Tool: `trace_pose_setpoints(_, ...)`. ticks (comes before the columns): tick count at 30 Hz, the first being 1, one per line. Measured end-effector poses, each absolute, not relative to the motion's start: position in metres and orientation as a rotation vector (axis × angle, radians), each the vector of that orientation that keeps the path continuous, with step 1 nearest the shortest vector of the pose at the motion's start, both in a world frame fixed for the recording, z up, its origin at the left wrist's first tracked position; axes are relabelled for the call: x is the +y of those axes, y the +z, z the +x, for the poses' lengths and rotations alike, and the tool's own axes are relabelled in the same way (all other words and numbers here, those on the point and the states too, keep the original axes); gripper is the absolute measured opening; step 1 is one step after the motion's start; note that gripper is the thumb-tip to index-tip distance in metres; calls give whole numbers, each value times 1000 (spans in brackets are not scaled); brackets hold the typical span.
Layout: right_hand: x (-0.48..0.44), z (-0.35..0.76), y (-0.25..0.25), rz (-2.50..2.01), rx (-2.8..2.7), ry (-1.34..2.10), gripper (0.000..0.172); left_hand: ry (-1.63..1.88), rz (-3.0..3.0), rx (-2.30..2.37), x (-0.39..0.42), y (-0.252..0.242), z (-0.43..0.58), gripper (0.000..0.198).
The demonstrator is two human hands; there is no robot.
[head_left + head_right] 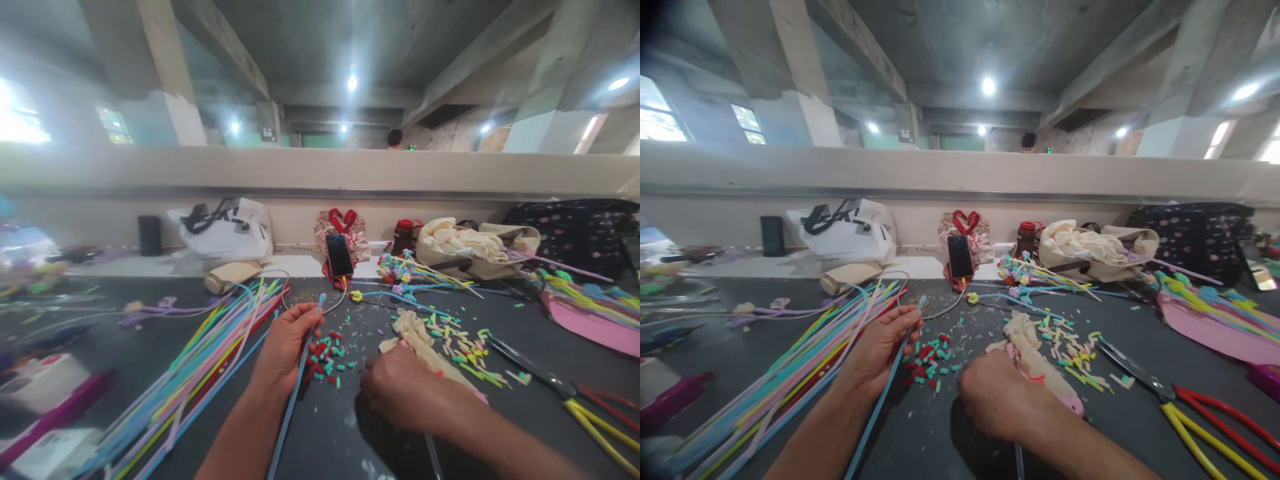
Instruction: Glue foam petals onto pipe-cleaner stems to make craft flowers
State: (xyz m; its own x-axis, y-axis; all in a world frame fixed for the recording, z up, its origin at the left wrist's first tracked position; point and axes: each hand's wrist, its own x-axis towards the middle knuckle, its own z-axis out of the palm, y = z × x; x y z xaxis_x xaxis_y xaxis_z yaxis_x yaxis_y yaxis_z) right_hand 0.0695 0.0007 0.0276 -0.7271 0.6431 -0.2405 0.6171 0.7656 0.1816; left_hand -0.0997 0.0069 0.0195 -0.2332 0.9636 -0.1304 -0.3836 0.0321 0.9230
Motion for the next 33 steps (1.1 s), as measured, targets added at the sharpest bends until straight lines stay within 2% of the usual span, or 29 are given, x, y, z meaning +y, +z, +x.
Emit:
trace_pose_setpoints(6,-7,62,36,935,2520,135,19,1490,729,1135,7,21,-100,14)
trace_pose_setpoints(11,-2,79,30,1078,2932,8,18,1480,728,1117,6,21,-99,16)
trace_pose_setpoints(14,8,91,25,1203,3124,-389,12,1463,736,1096,5,20,-97,16)
trace_pose_setpoints(17,18,97,27,1274,3123,-1105,8,1422,746,1070,4,18,-93,16)
trace_pose_setpoints(19,24,99,28,1274,3025,-1584,15,1361,762,1056,3,16,-88,19)
trace_pose_setpoints(21,29,101,29,1256,2926,-1896,20,1312,778,1046,2,13,-84,20)
trace_pose_setpoints(25,35,103,27,1339,2782,-2184,13,1261,802,1047,-2,11,-76,19)
trace_pose_setpoints(29,37,102,25,1442,2696,-2442,18,1239,817,1056,-5,12,-70,15)
trace_pose_setpoints(33,36,99,23,1527,2660,-2528,16,1224,823,1056,-7,13,-66,14)
